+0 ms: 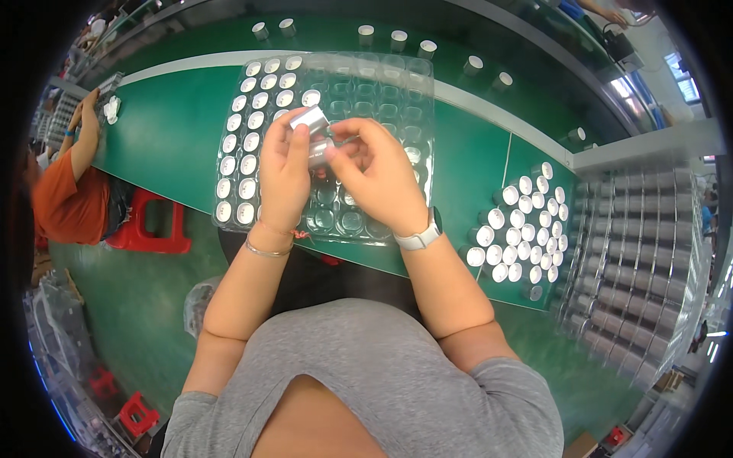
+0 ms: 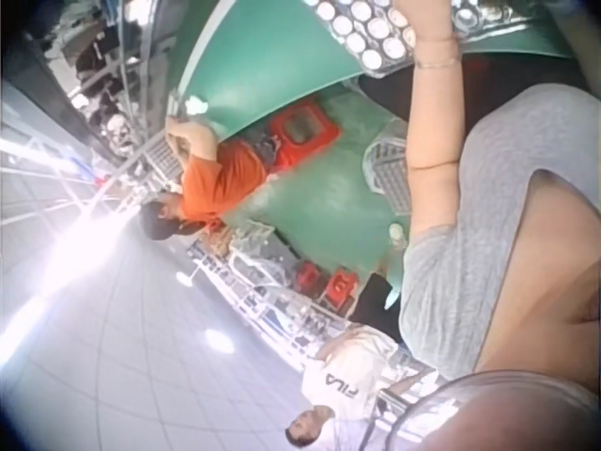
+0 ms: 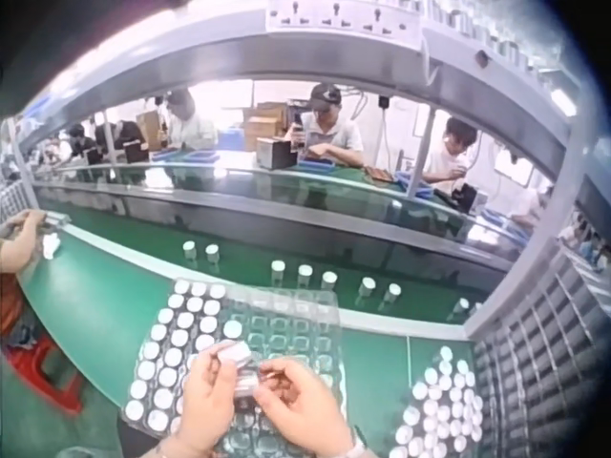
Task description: Inspecting small cylindrical electronic components and organizing them into a plastic tray on an assembly line.
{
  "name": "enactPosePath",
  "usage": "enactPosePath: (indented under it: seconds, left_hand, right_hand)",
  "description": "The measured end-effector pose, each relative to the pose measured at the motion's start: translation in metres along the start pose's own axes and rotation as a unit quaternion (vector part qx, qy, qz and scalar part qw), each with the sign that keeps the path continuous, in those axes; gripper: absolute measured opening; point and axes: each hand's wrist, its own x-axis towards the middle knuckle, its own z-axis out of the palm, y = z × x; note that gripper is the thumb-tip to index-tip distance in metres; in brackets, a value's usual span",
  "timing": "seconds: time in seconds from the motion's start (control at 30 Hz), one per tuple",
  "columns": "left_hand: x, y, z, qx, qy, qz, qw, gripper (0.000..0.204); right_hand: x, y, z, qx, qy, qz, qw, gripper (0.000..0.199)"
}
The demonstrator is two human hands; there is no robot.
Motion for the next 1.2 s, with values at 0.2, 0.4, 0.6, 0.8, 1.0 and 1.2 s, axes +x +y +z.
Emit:
enactPosePath:
  seconds: [0.2, 0.4, 0.6, 0.8, 1.0, 1.2]
  left_hand:
    - [-0.005, -0.002, 0.001, 0.035, -0.004, 0.087, 0.996, 0.033]
    - [-0.004, 0.004, -0.007, -0.031, 0.013, 0.033, 0.999, 0.035]
    - [-0.005, -0.002, -0.009, 0.012, -0.033, 0.022, 0.999, 0.04]
    - [-0.008, 0.004, -0.006, -0.014, -0.069, 0.026, 0.997, 0.035]
    - [-0.009, -0.002, -0.004, -0.055, -0.117, -0.002, 0.992, 0.041]
    - [-0.007, 0.001, -0.005, -0.041, -0.089, -0.03, 0.995, 0.042]
  right_hand:
    - [-0.003, -0.01, -0.003, 0.062, -0.055, 0.111, 0.99, 0.029]
    - [-0.003, -0.012, -0.011, 0.066, -0.035, 0.127, 0.989, 0.03]
    - [0.001, -0.012, -0.015, 0.203, 0.057, 0.059, 0.976, 0.025]
    - [0.0, -0.006, -0.025, 0.124, 0.09, 0.034, 0.988, 0.022]
    - [-0.002, -0.01, -0.022, 0.087, 0.048, -0.028, 0.995, 0.03]
    - [-0.002, -0.001, -0.026, -0.009, -0.008, -0.007, 1.0, 0.041]
